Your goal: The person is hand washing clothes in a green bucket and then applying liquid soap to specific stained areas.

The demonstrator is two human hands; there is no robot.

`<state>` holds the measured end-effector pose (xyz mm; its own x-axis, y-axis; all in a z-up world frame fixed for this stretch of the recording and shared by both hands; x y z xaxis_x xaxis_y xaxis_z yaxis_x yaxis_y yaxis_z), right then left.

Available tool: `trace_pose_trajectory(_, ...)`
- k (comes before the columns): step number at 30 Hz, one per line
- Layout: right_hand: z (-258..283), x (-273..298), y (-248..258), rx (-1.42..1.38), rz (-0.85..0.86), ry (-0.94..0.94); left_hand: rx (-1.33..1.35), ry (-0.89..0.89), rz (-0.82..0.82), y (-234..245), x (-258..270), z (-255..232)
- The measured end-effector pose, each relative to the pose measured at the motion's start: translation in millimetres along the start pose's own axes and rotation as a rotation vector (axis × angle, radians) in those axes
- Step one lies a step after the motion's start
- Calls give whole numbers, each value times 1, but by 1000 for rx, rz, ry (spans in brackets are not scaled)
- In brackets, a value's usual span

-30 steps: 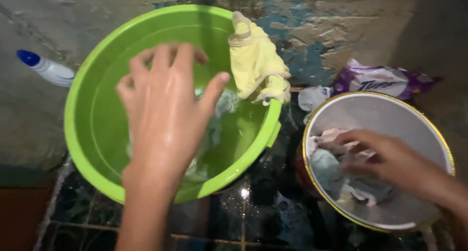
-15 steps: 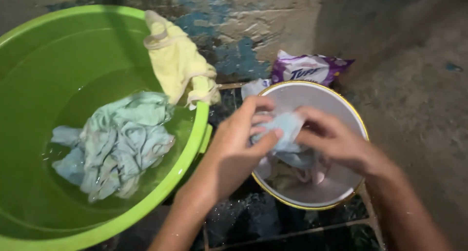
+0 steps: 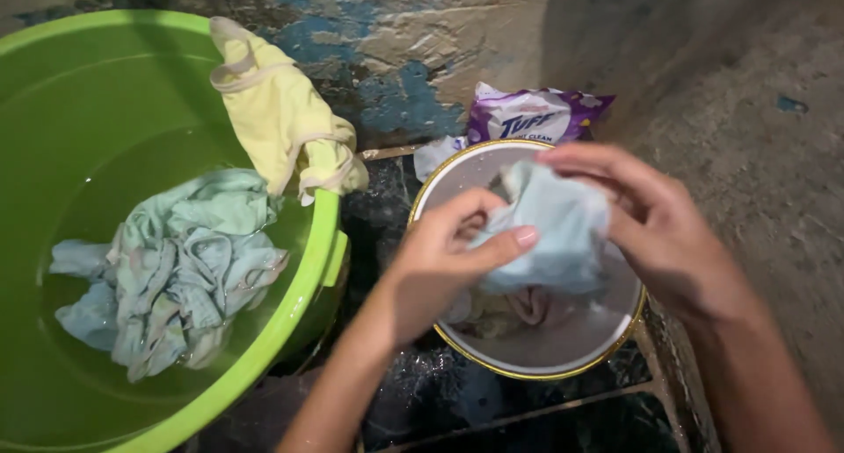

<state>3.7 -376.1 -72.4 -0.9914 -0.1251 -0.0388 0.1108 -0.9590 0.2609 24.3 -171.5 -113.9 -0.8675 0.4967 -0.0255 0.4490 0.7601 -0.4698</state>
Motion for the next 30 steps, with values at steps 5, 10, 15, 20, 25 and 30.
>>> trace_pose_trajectory(5, -16, 9, 10, 528, -147, 13, -253, -123, -139, 0, -1, -10)
trace_pose_trajectory(10, 2, 4, -4, 272, -65, 135, 122, -60, -99, -12, -12, -21)
trace_pose_trajectory(15, -12, 2, -10, 18, 214, 78, 115, -26, -42, -18, -13, -34)
trace_pose_trajectory(20, -8, 5, -5, 253, 236, 335, 37, -26, 45, -18, -10, -37)
trace_pose_trajectory(25, 0, 4, -7, 150, 359, 252, -28, -58, -7, -8, -13, -34)
trace_pose_trajectory(30, -34, 5, 6, 230, 403, -2, 4, -10, -78, -4, -14, -42)
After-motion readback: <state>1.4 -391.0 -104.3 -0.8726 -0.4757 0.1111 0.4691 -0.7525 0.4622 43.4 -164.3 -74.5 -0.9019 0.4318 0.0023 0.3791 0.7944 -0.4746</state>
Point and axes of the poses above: each hand's wrist, its own x-axis away from the middle knuckle, its own y-axis out of the back of the hand, z = x × y, the point moved 4 cm from there along -x, towards the middle knuckle, and after that the axes turned 14 degrees about x, right-handed, at the moved point
